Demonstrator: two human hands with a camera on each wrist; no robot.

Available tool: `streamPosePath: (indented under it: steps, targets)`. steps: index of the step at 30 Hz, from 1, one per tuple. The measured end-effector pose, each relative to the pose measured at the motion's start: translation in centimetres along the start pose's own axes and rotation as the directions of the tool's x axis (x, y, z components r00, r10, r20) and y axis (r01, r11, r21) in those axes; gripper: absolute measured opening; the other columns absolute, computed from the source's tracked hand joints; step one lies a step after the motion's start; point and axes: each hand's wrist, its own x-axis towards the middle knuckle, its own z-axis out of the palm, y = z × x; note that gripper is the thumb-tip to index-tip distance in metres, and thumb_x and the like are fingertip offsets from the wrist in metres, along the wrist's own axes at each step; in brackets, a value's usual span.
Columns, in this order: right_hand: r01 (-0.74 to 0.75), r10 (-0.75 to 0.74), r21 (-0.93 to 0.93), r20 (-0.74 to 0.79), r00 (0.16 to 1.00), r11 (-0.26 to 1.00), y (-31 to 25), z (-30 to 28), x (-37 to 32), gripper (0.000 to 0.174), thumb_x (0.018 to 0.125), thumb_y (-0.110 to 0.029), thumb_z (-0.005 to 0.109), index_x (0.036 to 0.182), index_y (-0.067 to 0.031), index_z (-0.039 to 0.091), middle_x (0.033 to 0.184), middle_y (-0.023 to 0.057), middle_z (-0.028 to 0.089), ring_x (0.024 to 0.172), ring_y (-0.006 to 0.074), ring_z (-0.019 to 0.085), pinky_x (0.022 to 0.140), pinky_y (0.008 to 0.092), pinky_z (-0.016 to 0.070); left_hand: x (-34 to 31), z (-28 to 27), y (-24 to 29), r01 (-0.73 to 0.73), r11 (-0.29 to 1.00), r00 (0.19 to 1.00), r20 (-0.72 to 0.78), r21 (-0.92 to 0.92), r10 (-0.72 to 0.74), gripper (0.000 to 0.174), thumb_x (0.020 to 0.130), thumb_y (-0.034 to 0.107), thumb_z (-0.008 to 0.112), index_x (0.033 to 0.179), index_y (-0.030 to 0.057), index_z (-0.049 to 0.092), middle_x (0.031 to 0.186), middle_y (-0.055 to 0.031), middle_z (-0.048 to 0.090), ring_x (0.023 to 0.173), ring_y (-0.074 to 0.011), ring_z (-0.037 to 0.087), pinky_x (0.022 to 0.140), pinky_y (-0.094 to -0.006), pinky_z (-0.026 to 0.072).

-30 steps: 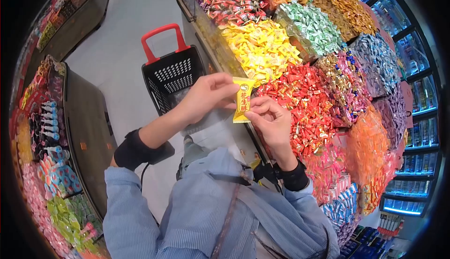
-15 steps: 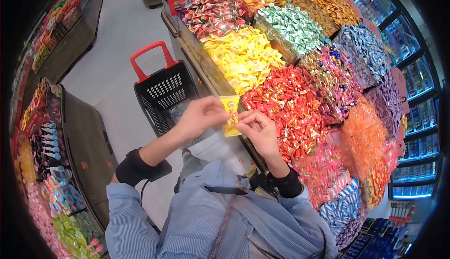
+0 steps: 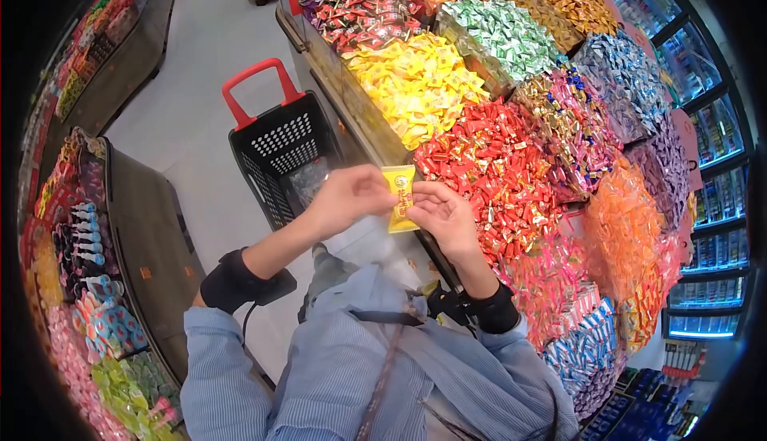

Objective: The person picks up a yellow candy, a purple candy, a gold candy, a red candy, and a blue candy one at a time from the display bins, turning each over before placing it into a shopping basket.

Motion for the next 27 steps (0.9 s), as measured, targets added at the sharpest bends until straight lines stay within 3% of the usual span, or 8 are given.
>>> streamPosePath:
  steps: [3, 7, 15, 27]
  targets:
    - [0.000, 0.000, -0.027, -0.007, 1.000, 1.000, 0.0, 0.1, -0.3, 0.035, 0.072, 0.005, 0.061, 0.105, 0.0051, 0.049, 0.090, 0.0074, 0.056, 0.086, 0.0122, 0.053, 0.077, 0.0241, 0.0442, -0.2, 0.0, 0.0, 0.035, 0.998, 0.999, -0.001, -0.054, -0.036, 0.017, 0.075, 0.008, 0.064, 0.084, -0.0026, 0.053, 0.080, -0.0077, 0.060, 0.074, -0.0110, 0.058, 0.066, -0.0231, 0.0475]
    - [0.029, -0.029, -0.002, 0.010, 1.000, 1.000, 0.5, 0.2, -0.3, 0.035, 0.072, 0.006, 0.061, 0.105, 0.0051, 0.049, 0.090, 0.0072, 0.056, 0.086, 0.0120, 0.053, 0.077, 0.0239, 0.0441, -0.4, -0.2, -0.8, -0.011, 1.000, 1.000, -0.021, 0.020, 0.012, 0.018, 0.074, 0.008, 0.065, 0.084, -0.0020, 0.053, 0.078, -0.0063, 0.059, 0.074, -0.0097, 0.057, 0.067, -0.0234, 0.0466]
    - [0.039, -0.037, -0.026, 0.062, 0.997, 0.999, 0.6, 0.4, -0.4, 0.028, 0.078, 0.003, 0.057, 0.104, 0.0020, 0.047, 0.091, 0.0043, 0.052, 0.085, 0.0093, 0.052, 0.077, 0.0220, 0.0431, -1.0, 0.3, -0.3, 0.009, 0.999, 1.000, -0.027, -0.033, -0.010, 0.011, 0.077, 0.004, 0.060, 0.084, -0.0021, 0.053, 0.075, -0.0021, 0.057, 0.071, -0.0061, 0.055, 0.063, -0.0186, 0.0448]
    - [0.057, -0.057, 0.002, 0.029, 0.998, 0.998, -0.1, 0.1, -1.8, 0.026, 0.077, 0.001, 0.059, 0.101, 0.0031, 0.049, 0.088, 0.0034, 0.054, 0.082, 0.0074, 0.051, 0.072, 0.0198, 0.0424, -1.2, 1.7, 0.0, -0.005, 1.000, 1.000, -0.012, -0.009, 0.005, 0.011, 0.077, 0.003, 0.060, 0.083, -0.0027, 0.052, 0.076, -0.0047, 0.058, 0.073, -0.0086, 0.057, 0.066, -0.0205, 0.0468]
